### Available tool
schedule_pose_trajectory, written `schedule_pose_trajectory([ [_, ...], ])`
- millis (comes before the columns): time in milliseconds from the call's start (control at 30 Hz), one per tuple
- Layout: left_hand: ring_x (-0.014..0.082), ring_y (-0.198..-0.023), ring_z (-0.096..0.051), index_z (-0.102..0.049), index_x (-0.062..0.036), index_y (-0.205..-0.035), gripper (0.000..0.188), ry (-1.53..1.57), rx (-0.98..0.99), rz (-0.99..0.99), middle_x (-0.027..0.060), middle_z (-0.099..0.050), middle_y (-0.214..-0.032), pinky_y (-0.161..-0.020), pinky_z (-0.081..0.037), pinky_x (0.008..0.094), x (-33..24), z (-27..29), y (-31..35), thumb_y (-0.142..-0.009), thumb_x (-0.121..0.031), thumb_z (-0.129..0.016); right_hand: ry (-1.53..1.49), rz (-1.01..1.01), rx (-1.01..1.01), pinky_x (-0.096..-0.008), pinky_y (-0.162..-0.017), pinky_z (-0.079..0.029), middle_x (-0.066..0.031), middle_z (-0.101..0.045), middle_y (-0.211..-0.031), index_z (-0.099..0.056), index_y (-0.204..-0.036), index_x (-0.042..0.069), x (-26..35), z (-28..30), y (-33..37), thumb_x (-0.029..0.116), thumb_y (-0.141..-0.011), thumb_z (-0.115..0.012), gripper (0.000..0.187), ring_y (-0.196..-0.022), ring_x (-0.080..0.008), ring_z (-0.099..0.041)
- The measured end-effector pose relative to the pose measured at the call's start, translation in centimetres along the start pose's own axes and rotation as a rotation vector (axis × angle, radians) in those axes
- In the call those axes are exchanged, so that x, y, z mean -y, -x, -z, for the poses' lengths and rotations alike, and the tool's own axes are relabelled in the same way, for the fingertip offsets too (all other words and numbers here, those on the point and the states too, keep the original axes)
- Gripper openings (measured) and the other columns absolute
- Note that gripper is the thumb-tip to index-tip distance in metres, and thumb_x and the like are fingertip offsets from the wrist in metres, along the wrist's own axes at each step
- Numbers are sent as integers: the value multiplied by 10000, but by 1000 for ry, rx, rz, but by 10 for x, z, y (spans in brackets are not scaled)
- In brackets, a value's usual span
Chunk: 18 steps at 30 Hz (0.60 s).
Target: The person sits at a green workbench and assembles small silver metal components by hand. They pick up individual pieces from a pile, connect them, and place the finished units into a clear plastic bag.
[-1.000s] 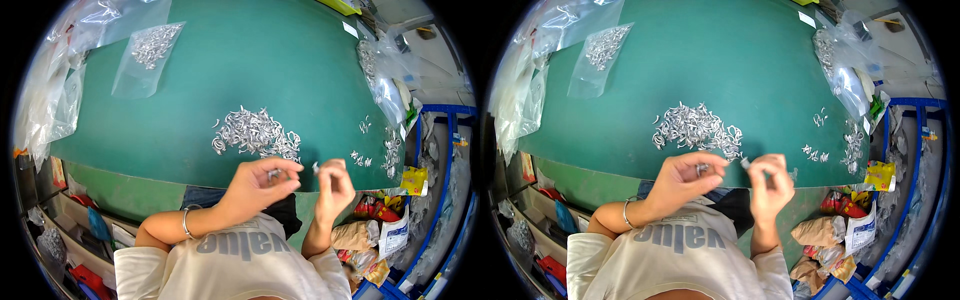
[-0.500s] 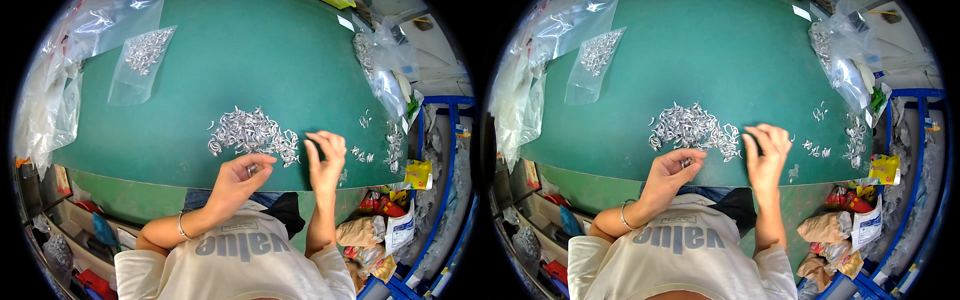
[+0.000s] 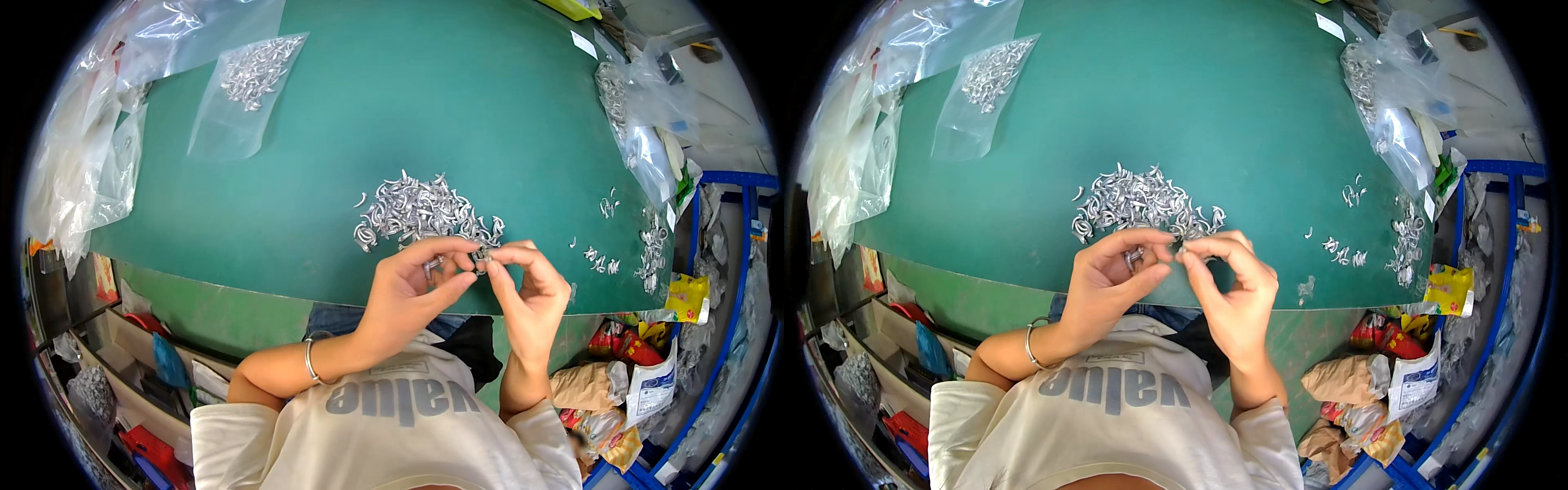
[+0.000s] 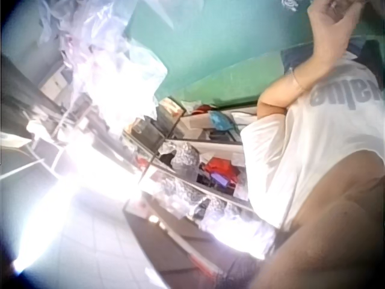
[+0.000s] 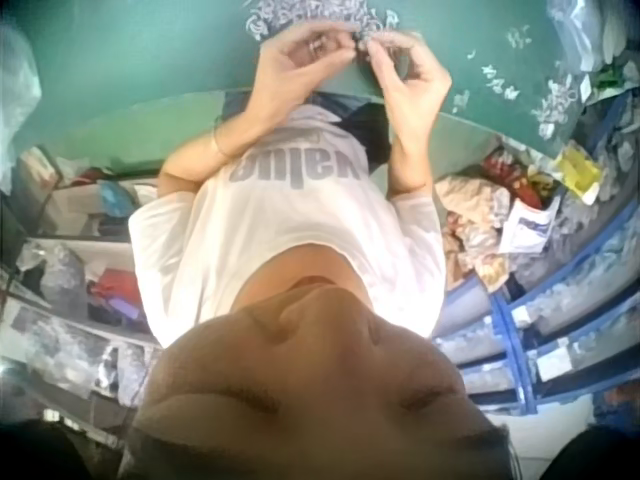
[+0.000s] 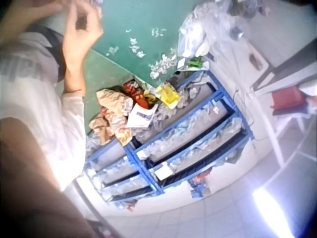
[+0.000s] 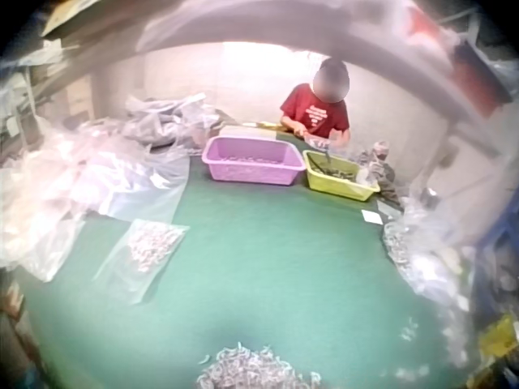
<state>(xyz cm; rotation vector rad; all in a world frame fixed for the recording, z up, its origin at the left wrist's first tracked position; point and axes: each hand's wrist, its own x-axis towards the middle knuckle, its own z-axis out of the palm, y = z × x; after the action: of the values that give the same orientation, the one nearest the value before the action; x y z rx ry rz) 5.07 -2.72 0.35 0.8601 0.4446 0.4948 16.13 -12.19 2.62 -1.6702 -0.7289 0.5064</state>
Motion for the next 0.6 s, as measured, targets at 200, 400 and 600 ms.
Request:
schedule_pose_trajectory([
  [200, 30, -653, -392, -643, -5, -989, 190, -54, 28, -59, -4, -532, -815, -571, -329, 191, 0, -5, 0, -805, 37, -624, -76, 51, 16, -240, -694, -445, -84, -618, -812, -629, -848, -29, 8, 3, 8, -130, -702, -659, 181, -758, -140, -564],
  [400, 37, -658, -406, -652, 9, -958, 153, -54, 77, -45, 16, -561, -847, -565, -331, 200, -5, -5, 3, -813, 39, -614, -96, 93, 23, -249, -693, -443, -97, -621, -821, -627, -857, -44, 12, 5, 12, -136, -692, -665, 193, -775, -157, -559],
  [600, 62, -742, -483, -647, 20, -952, 141, -7, 107, 1, 61, -600, -910, -610, -370, 214, -9, -4, 5, -825, 50, -593, -185, 52, 8, -260, -687, -444, -102, -620, -802, -627, -861, -51, 16, 3, 16, -114, -686, -685, 195, -774, -169, -556],
])
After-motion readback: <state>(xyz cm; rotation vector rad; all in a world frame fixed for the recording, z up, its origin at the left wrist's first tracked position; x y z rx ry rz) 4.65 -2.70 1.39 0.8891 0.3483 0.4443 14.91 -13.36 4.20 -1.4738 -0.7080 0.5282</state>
